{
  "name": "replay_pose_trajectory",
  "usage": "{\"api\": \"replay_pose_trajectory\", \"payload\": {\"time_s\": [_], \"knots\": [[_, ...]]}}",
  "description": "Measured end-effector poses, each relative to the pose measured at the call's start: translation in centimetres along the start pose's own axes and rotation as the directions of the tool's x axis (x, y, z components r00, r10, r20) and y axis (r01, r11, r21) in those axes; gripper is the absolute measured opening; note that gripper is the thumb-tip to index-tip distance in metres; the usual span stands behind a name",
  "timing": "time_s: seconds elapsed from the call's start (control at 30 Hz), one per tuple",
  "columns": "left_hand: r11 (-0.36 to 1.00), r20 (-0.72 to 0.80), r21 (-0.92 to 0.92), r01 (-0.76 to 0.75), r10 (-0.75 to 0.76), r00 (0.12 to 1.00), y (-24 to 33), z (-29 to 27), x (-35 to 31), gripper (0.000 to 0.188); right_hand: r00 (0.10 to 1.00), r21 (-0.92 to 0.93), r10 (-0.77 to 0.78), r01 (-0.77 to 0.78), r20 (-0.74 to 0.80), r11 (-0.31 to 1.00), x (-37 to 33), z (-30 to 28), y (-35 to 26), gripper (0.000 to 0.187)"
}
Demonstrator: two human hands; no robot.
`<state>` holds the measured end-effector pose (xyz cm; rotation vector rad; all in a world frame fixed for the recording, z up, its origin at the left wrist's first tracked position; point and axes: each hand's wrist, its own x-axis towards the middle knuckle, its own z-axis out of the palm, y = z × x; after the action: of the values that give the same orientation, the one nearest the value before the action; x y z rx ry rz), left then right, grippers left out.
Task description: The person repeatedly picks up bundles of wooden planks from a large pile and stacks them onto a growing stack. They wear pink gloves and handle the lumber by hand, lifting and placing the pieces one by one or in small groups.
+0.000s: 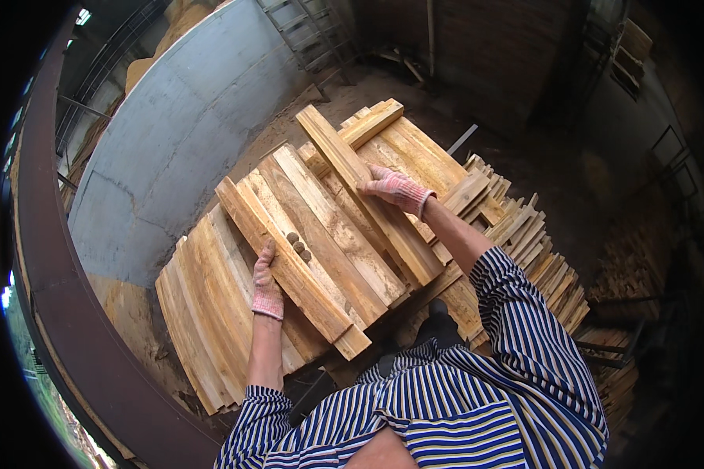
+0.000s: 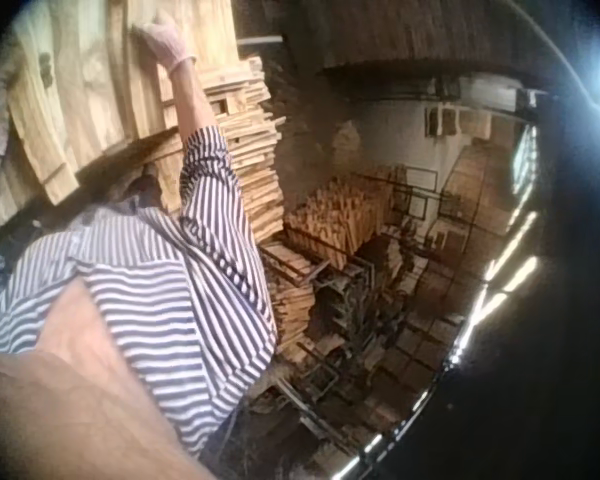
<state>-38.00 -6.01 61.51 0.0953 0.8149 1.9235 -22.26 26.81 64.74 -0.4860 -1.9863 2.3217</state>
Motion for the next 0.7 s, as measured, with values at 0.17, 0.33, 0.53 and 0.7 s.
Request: {"api": "replay_pose_trajectory", "payload": {"time_s": [0.17,0.33,0.53,0.7], "knots": [[0.996,-0.089,-0.089,-0.011,0.003,0.996,0.2,0.9,0.1,0.055,0.974,-0.608,0.227,-0.173,0.011,0.775,0.4,2.7,-0.7,0.092],[0.995,-0.154,0.010,-0.102,0.103,0.983,-0.9,7.2,1.5,0.073,0.942,-0.867,-0.260,-0.058,-0.211,0.495,0.7,7.3,0.1,0.106],[0.983,-0.254,0.178,-0.046,0.091,0.963,-2.5,12.8,5.4,0.060,0.997,-0.680,-0.041,-0.010,-0.059,0.733,-5.7,10.1,-8.4,0.090],[0.647,0.064,0.662,-0.378,0.454,0.889,-2.1,5.5,11.6,0.056,0.981,-0.671,-0.114,-0.021,-0.156,0.741,-6.4,9.2,-8.6,0.088]]}}
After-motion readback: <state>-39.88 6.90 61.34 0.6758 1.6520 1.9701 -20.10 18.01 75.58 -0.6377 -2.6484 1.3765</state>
